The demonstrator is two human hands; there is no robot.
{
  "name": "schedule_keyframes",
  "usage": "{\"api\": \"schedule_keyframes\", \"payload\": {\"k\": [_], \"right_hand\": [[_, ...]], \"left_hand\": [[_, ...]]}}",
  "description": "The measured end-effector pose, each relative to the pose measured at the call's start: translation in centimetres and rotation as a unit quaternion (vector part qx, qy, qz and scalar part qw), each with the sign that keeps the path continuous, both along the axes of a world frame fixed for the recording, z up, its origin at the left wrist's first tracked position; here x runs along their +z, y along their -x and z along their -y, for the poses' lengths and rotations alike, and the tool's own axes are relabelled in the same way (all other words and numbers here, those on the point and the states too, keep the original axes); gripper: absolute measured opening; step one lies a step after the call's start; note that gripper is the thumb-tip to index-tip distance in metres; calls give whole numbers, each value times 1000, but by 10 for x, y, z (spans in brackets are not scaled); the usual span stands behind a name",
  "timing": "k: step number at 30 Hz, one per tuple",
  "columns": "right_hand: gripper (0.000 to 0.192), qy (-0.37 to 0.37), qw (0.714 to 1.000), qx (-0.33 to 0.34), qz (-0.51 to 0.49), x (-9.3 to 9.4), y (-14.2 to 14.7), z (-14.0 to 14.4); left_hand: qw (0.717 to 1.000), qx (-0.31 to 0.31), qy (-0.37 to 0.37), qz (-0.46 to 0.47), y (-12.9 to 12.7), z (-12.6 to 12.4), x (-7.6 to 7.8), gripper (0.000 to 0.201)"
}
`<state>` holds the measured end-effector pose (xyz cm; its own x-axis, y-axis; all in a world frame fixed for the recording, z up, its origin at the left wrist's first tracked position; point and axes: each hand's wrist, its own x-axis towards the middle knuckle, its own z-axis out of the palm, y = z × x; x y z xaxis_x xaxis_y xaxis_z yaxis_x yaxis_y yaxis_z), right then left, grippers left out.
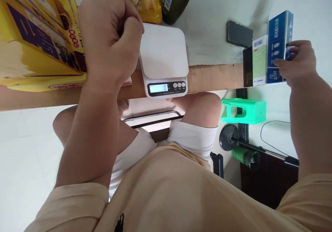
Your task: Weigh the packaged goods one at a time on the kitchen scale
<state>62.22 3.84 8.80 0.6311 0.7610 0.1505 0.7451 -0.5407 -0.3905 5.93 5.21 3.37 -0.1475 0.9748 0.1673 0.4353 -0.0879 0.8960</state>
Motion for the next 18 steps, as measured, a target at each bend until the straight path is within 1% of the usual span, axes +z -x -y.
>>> {"api": "schedule_keyframes", "payload": {"k": [2,5,7,9,12,15,16,17,18], "right_hand": [[63,18,999,-32,29,7,30,2],[68,84,992,-52,84,17,72,3],[77,132,983,-61,116,22,92,4],[88,149,979,-64,120,25,104,5],[103,143,982,-55,109,26,109,7],[117,165,977,-55,126,23,100,8],[117,174,974,-54,134,20,93,6],[110,166,974,-48,149,16,84,4],[96,142,975,-32,169,12,73,2]], "left_hand": [[1000,-16,2,-6,0,-2,0,13],[997,-42,2,-59,0,-7,1,16],[996,-29,2,-85,-1,-5,1,14],[997,-9,-10,-79,-2,-1,2,16],[998,-14,-26,-58,-2,1,1,18],[998,-27,-14,-58,2,-8,-1,16],[998,-37,-8,-50,3,-11,-2,16],[998,-45,-4,-38,3,-13,-2,17],[999,-46,-7,-24,4,-14,-3,16]]}}
